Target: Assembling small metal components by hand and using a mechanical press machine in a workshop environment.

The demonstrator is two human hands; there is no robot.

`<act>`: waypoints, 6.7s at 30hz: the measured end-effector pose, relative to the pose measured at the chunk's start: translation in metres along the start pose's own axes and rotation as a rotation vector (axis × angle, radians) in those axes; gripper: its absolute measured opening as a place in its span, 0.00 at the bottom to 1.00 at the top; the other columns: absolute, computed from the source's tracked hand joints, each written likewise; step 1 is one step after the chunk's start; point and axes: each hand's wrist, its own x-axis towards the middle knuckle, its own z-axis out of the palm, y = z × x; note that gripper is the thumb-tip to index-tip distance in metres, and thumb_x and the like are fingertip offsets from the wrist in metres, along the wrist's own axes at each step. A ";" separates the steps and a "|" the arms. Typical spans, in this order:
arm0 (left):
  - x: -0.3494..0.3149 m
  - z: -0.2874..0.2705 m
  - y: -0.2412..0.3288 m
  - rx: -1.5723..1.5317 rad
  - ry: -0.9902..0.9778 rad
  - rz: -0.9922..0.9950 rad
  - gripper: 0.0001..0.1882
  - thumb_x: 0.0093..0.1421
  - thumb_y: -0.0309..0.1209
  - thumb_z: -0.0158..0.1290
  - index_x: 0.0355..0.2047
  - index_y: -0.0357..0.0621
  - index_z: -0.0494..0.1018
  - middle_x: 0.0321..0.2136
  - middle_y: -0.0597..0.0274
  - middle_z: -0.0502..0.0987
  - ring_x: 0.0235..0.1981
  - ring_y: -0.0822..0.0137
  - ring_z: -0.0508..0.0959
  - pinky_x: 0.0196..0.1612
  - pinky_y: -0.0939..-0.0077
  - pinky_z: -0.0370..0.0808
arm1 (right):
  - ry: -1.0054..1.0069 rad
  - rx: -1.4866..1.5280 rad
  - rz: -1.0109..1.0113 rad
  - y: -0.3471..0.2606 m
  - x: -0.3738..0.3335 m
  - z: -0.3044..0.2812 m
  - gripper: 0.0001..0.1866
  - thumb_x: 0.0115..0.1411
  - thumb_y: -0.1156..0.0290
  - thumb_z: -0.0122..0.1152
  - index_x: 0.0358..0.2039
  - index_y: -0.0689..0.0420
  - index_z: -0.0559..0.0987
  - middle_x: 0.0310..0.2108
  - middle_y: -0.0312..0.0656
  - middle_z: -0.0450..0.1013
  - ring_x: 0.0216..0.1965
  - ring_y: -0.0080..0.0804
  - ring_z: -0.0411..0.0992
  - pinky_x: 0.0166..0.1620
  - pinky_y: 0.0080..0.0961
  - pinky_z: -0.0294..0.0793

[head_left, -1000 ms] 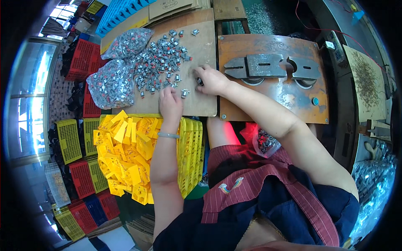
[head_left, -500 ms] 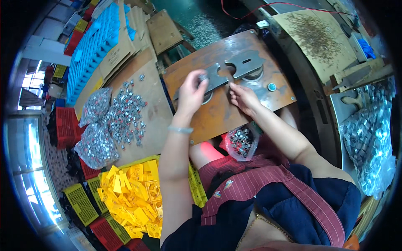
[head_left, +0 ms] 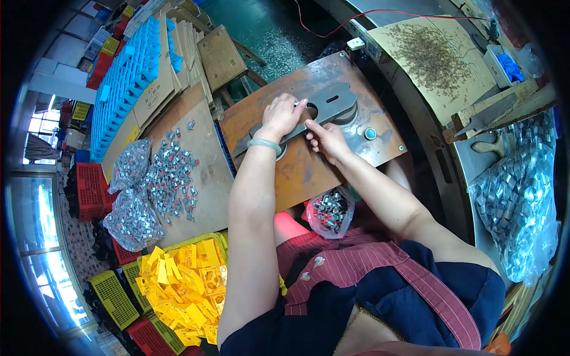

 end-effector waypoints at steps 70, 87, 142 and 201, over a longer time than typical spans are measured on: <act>-0.166 0.015 0.034 -0.034 0.138 0.420 0.35 0.55 0.43 0.56 0.59 0.42 0.60 0.54 0.49 0.61 0.58 0.49 0.60 0.59 0.46 0.52 | -0.658 0.360 0.335 0.010 -0.098 -0.031 0.15 0.59 0.79 0.50 0.48 0.57 0.71 0.42 0.44 0.74 0.43 0.36 0.76 0.43 0.31 0.79; -0.383 -0.059 -0.202 -0.156 0.436 -0.757 0.21 0.48 0.26 0.62 0.42 0.39 0.68 0.38 0.46 0.73 0.40 0.46 0.74 0.43 0.56 0.72 | -1.077 -1.393 -1.107 0.202 -0.011 0.307 0.15 0.54 0.71 0.58 0.44 0.57 0.75 0.43 0.49 0.68 0.46 0.52 0.69 0.47 0.41 0.72; -0.052 0.007 0.023 0.159 0.421 0.292 0.19 0.56 0.40 0.55 0.44 0.43 0.72 0.48 0.51 0.66 0.56 0.50 0.63 0.58 0.47 0.54 | -0.595 0.538 0.273 0.033 -0.018 -0.052 0.07 0.64 0.65 0.56 0.31 0.53 0.74 0.20 0.31 0.70 0.16 0.17 0.65 0.23 0.10 0.67; -0.009 -0.003 0.012 0.040 0.055 0.093 0.17 0.63 0.43 0.50 0.38 0.43 0.78 0.47 0.54 0.70 0.53 0.52 0.69 0.58 0.55 0.63 | -0.040 0.002 -0.007 -0.002 -0.017 0.000 0.15 0.62 0.60 0.62 0.28 0.57 0.73 0.21 0.32 0.70 0.17 0.18 0.64 0.21 0.16 0.65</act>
